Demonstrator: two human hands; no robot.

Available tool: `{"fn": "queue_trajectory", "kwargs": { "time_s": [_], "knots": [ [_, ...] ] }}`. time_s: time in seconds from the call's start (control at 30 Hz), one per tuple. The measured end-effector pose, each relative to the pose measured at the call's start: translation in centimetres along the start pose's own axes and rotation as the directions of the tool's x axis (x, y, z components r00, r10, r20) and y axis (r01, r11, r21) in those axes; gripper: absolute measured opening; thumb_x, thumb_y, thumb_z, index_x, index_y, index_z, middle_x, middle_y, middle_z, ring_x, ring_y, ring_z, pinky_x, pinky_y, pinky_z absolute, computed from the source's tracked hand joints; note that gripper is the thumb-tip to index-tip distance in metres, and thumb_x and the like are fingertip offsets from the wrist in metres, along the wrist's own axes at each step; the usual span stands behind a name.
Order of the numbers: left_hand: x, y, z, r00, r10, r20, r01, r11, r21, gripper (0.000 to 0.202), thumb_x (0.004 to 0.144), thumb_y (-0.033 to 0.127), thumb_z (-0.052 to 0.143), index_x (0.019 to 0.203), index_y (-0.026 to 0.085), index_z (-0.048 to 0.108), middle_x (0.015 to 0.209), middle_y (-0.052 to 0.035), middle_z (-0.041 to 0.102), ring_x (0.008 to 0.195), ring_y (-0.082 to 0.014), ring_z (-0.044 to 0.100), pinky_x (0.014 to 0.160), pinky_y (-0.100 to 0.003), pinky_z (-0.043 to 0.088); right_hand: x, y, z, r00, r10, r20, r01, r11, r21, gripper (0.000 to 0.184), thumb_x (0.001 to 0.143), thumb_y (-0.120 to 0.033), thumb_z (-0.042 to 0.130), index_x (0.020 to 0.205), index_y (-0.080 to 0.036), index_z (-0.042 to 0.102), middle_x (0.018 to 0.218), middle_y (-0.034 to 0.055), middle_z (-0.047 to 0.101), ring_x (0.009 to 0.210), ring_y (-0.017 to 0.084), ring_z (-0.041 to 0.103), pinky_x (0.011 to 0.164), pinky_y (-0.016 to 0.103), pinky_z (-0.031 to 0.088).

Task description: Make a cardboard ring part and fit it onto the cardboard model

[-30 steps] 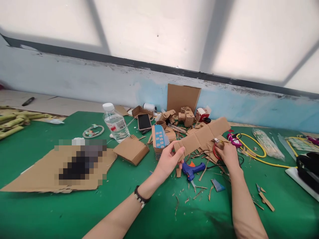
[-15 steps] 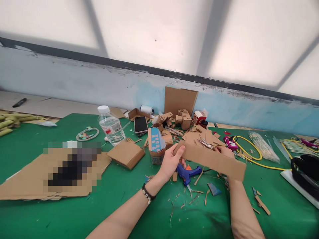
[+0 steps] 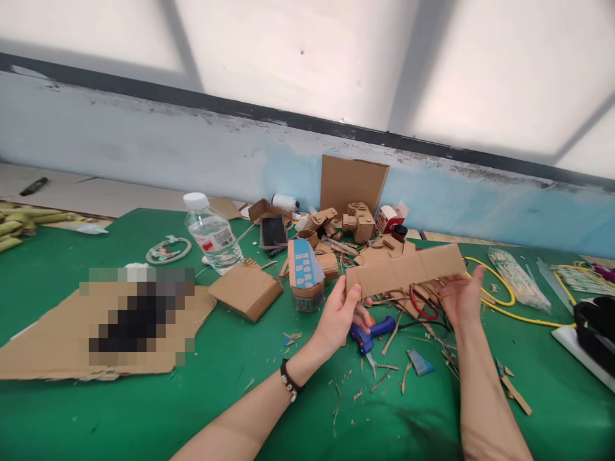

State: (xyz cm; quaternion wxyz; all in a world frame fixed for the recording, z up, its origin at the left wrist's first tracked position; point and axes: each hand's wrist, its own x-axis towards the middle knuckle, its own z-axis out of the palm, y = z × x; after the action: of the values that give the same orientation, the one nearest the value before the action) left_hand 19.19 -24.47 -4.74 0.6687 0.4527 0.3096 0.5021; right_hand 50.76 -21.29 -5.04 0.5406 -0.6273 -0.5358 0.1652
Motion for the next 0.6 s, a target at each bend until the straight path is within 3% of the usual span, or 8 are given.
{"fn": "queue_trajectory", "kwargs": {
  "time_s": [0.07, 0.17, 0.23, 0.3, 0.47, 0.6],
  "knots": [
    [0.1, -0.1, 0.0, 1.0, 0.023, 0.003, -0.023, 0.999, 0.042, 0.065, 0.092, 0.076, 0.073, 0.121, 0.022, 0.05, 0.097, -0.0039, 0.077, 0.053, -0.0153, 0.073, 0.045, -0.028, 0.061, -0.2, -1.1, -0.1, 0.997, 0.066, 0.042, -0.077, 0.937, 0.341, 0.102, 0.1, -0.092, 0.003, 0.118, -0.025, 0.077, 0.121, 0.0208, 0.083, 0.114, 0.037, 0.079, 0.078, 0.045, 0.061],
    [0.1, -0.1, -0.3, 1.0, 0.027, -0.001, -0.027, 0.994, 0.108, 0.063, 0.096, 0.076, 0.069, 0.122, 0.022, 0.049, 0.096, -0.0043, 0.079, 0.049, -0.0143, 0.072, 0.044, -0.025, 0.058, -0.7, -2.1, -0.1, 0.988, 0.131, 0.087, -0.157, 0.794, 0.587, 0.075, 0.1, -0.092, 0.041, 0.12, -0.028, 0.075, 0.131, 0.0167, 0.082, 0.117, 0.034, 0.078, 0.08, 0.042, 0.064],
    [0.2, 0.2, -0.6, 1.0, 0.026, -0.007, -0.024, 0.989, 0.144, 0.064, 0.097, 0.075, 0.067, 0.126, 0.021, 0.049, 0.095, -0.005, 0.08, 0.047, -0.0144, 0.072, 0.044, -0.023, 0.056, -0.8, -2.1, -0.2, 0.986, 0.156, 0.057, -0.157, 0.766, 0.623, 0.059, 0.094, -0.082, 0.067, 0.118, -0.029, 0.075, 0.126, 0.0123, 0.083, 0.107, 0.031, 0.079, 0.078, 0.04, 0.065],
    [0.4, 0.5, -0.9, 0.999, 0.032, -0.013, -0.029, 0.985, 0.172, 0.066, 0.099, 0.074, 0.066, 0.132, 0.019, 0.05, 0.095, -0.0056, 0.082, 0.045, -0.0144, 0.072, 0.044, -0.023, 0.054, -0.8, -1.8, -0.4, 0.985, 0.17, 0.024, -0.146, 0.758, 0.635, 0.054, 0.088, -0.076, 0.079, 0.116, -0.03, 0.075, 0.119, 0.0088, 0.083, 0.096, 0.027, 0.079, 0.075, 0.038, 0.065],
    [1.0, 0.7, -1.4, 0.995, 0.082, -0.064, -0.064, 0.968, 0.244, 0.064, 0.101, 0.07, 0.065, 0.134, 0.018, 0.053, 0.088, -0.004, 0.081, 0.036, -0.0114, 0.063, 0.036, -0.02, 0.041, -1.0, -1.5, -1.4, 0.984, 0.162, 0.071, -0.172, 0.78, 0.601, 0.061, 0.084, -0.074, 0.084, 0.118, -0.024, 0.077, 0.125, 0.0131, 0.079, 0.092, 0.027, 0.076, 0.066, 0.037, 0.068],
    [1.3, 0.4, -1.1, 0.991, 0.099, -0.091, -0.074, 0.968, 0.24, 0.061, 0.097, 0.071, 0.071, 0.122, 0.017, 0.058, 0.078, -0.0002, 0.077, 0.036, -0.0104, 0.061, 0.037, -0.019, 0.04, -1.1, -1.9, -1.6, 0.974, 0.154, 0.166, -0.22, 0.814, 0.538, 0.057, 0.079, -0.057, 0.095, 0.123, -0.024, 0.08, 0.127, 0.0117, 0.077, 0.095, 0.026, 0.074, 0.058, 0.032, 0.069]
  ]
}}
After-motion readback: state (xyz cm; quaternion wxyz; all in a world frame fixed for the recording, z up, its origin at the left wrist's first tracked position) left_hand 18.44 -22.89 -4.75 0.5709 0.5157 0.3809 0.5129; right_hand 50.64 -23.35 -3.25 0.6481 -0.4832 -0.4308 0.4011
